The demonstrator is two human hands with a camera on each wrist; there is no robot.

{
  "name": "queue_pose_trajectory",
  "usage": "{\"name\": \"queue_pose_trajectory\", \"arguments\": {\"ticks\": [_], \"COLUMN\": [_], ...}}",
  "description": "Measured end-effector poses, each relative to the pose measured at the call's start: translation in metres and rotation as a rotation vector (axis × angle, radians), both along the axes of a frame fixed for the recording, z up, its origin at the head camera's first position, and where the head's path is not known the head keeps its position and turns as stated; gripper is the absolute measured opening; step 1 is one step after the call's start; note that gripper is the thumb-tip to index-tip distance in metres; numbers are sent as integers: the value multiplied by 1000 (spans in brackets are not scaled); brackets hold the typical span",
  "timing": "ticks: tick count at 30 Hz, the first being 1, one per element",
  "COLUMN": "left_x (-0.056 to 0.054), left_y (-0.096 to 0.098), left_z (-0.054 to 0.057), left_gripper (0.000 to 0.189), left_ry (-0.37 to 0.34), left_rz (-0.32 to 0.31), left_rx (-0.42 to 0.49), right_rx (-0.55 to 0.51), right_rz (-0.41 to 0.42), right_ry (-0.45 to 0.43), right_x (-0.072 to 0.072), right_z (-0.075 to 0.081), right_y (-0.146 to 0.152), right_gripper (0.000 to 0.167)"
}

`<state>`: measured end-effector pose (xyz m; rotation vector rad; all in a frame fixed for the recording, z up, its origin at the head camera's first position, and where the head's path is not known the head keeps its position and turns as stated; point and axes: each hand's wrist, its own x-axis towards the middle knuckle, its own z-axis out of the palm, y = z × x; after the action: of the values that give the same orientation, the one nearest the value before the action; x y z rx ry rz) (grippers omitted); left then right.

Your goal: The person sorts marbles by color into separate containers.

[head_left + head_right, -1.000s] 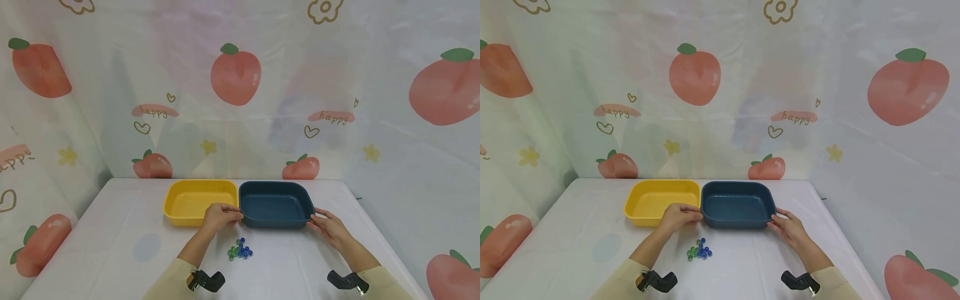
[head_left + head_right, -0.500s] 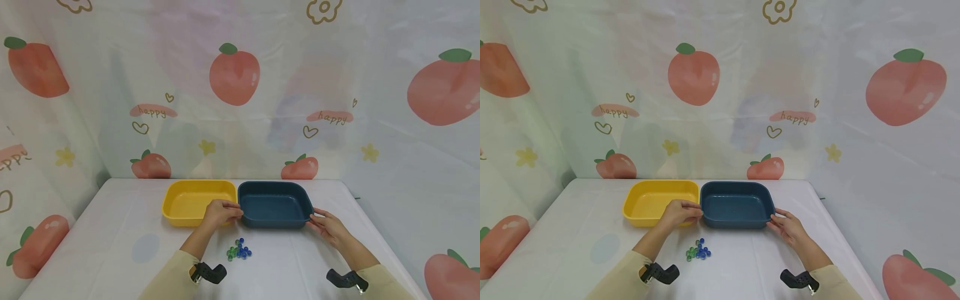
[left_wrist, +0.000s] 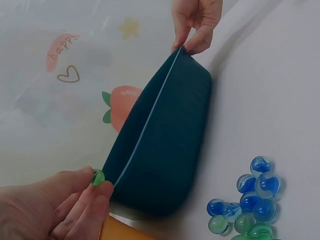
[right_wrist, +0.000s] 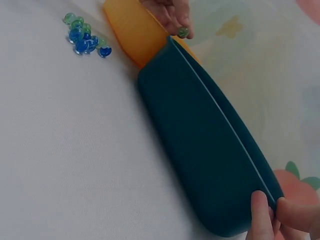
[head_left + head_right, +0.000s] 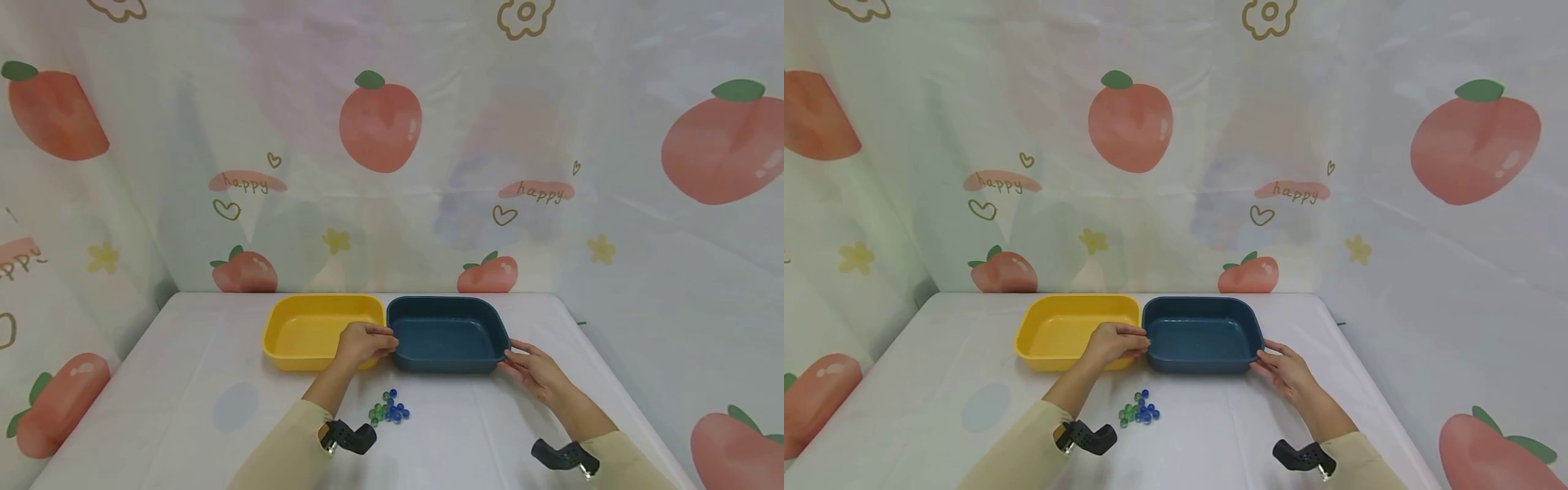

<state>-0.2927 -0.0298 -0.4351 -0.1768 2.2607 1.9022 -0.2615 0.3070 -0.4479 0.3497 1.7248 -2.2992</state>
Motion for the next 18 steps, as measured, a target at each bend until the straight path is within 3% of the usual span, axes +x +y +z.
{"name": "queue_pose_trajectory", "arguments": {"ticks": [18], "left_x": [-2], "left_y": [4], "left_z": [-3], "left_gripper": [20], "left_ry": [0], "left_rz": [41], "left_rx": [-26], "right_rx": [-20], "right_rz": [-12], "right_ry": [0], "right_x": [0], "right_z": [-3], "right_y": [0], "right_gripper": [67]}}
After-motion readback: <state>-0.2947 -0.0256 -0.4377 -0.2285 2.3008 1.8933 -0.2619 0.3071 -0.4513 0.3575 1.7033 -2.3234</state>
